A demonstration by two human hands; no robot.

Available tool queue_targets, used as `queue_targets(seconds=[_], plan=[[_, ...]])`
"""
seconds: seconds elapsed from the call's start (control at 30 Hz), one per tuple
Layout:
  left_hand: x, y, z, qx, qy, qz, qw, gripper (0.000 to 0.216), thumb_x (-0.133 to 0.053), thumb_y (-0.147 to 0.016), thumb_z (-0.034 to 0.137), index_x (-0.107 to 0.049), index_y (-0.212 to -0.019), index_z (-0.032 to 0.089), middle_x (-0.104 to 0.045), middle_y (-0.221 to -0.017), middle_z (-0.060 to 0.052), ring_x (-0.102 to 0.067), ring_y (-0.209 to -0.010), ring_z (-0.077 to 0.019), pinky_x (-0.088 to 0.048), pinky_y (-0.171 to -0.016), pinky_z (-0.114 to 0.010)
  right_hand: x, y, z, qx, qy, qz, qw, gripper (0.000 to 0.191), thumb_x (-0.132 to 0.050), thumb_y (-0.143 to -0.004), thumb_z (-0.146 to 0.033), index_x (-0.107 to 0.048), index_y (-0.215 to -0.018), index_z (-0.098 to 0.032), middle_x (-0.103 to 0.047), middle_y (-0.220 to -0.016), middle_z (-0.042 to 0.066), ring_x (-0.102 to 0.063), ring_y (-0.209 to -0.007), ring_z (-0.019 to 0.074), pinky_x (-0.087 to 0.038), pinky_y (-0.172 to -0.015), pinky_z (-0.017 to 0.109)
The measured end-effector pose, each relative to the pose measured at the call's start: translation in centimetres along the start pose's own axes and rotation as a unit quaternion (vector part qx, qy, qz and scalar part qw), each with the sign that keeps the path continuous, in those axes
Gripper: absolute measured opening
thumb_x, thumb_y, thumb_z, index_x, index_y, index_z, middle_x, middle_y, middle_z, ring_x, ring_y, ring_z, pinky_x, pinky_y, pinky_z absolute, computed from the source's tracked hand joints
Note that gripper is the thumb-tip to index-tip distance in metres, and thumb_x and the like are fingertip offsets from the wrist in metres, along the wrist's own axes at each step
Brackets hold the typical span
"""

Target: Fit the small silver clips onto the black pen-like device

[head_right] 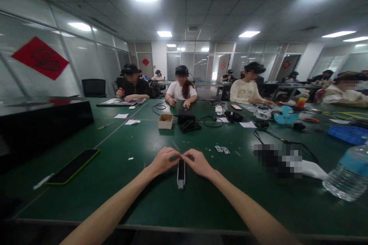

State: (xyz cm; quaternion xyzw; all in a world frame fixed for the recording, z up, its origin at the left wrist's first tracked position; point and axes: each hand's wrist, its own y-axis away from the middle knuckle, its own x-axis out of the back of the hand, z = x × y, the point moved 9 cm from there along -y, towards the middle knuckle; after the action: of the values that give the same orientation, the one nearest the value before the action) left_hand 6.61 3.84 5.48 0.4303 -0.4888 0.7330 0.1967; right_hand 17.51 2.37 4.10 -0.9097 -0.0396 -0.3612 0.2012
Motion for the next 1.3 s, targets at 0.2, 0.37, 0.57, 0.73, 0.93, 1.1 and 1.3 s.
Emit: queue_targets(seconds=[0.2, 0.37, 0.57, 0.73, 0.93, 1.1, 1.3], plan=[[-0.5, 0.4, -2.8, 0.043, -0.005, -0.041, 0.998, 0.009, -0.058, -0.082, 0.023, -0.064, -0.089, 0.02, -0.066, -0.086, 0.0, -0.06, -0.083, -0.015, -0.041, -0.076, -0.027, 1.5, -0.2, 1.5, 0.004, 0.085, 0.013, 0.996, 0.021, -0.048, -0.086, -0.032, -0.064, -0.088, -0.018, -0.062, -0.088, 0.005, -0.054, -0.081, 0.0172, -0.044, -0.074, 0.032], [-1.6, 0.8, -4.2, 0.083, 0.017, -0.088, 0.993, 0.011, -0.057, -0.081, 0.024, -0.066, -0.089, 0.021, -0.067, -0.084, 0.001, -0.059, -0.075, -0.0139, -0.042, -0.07, -0.024, 1.4, -0.1, 2.8, 0.007, 0.135, -0.02, 0.991, 0.019, -0.051, -0.084, -0.031, -0.064, -0.092, -0.018, -0.062, -0.09, 0.005, -0.053, -0.086, 0.0182, -0.043, -0.078, 0.033], [-2.0, 0.8, -4.4, 0.095, 0.046, -0.101, 0.989, 0.016, -0.055, -0.083, 0.027, -0.066, -0.093, 0.02, -0.067, -0.086, 0.0, -0.059, -0.074, -0.0138, -0.043, -0.067, -0.023, 0.6, 0.0, 2.7, -0.001, 0.126, -0.052, 0.991, 0.022, -0.05, -0.086, -0.033, -0.065, -0.095, -0.02, -0.062, -0.092, 0.005, -0.053, -0.087, 0.0182, -0.043, -0.077, 0.033], [-2.4, 1.0, -4.8, 0.106, 0.063, -0.105, 0.987, 0.016, -0.055, -0.084, 0.027, -0.067, -0.093, 0.021, -0.068, -0.087, 0.0, -0.06, -0.073, -0.0137, -0.044, -0.068, -0.024, 0.4, -0.2, 3.0, -0.002, 0.111, -0.046, 0.993, 0.021, -0.049, -0.087, -0.032, -0.065, -0.093, -0.02, -0.062, -0.091, 0.004, -0.053, -0.086, 0.018, -0.043, -0.077, 0.033], [-2.6, 1.0, -5.1, 0.119, 0.097, -0.099, 0.983, 0.017, -0.054, -0.084, 0.027, -0.067, -0.094, 0.02, -0.068, -0.089, 0.0, -0.061, -0.076, -0.014, -0.045, -0.071, -0.024, 0.5, -0.1, 3.0, -0.009, 0.098, -0.044, 0.994, 0.02, -0.05, -0.086, -0.032, -0.066, -0.092, -0.021, -0.062, -0.092, 0.004, -0.053, -0.085, 0.0178, -0.043, -0.077, 0.034], [-2.8, 1.1, -5.4, 0.133, 0.118, -0.102, 0.979, 0.018, -0.054, -0.084, 0.027, -0.067, -0.095, 0.02, -0.069, -0.091, 0.0, -0.062, -0.079, -0.0144, -0.045, -0.073, -0.024, 0.6, -0.1, 2.8, -0.012, 0.094, -0.044, 0.994, 0.019, -0.051, -0.086, -0.031, -0.065, -0.092, -0.021, -0.062, -0.091, 0.004, -0.053, -0.086, 0.0177, -0.044, -0.077, 0.034], [-3.1, 1.2, -5.5, 0.137, 0.128, -0.099, 0.977, 0.019, -0.054, -0.085, 0.028, -0.068, -0.094, 0.02, -0.069, -0.089, -0.001, -0.062, -0.078, -0.0146, -0.045, -0.074, -0.024, 0.4, -0.2, 2.7, -0.003, 0.1, -0.044, 0.994, 0.02, -0.05, -0.086, -0.031, -0.066, -0.092, -0.02, -0.062, -0.09, 0.005, -0.053, -0.085, 0.018, -0.044, -0.078, 0.034]])
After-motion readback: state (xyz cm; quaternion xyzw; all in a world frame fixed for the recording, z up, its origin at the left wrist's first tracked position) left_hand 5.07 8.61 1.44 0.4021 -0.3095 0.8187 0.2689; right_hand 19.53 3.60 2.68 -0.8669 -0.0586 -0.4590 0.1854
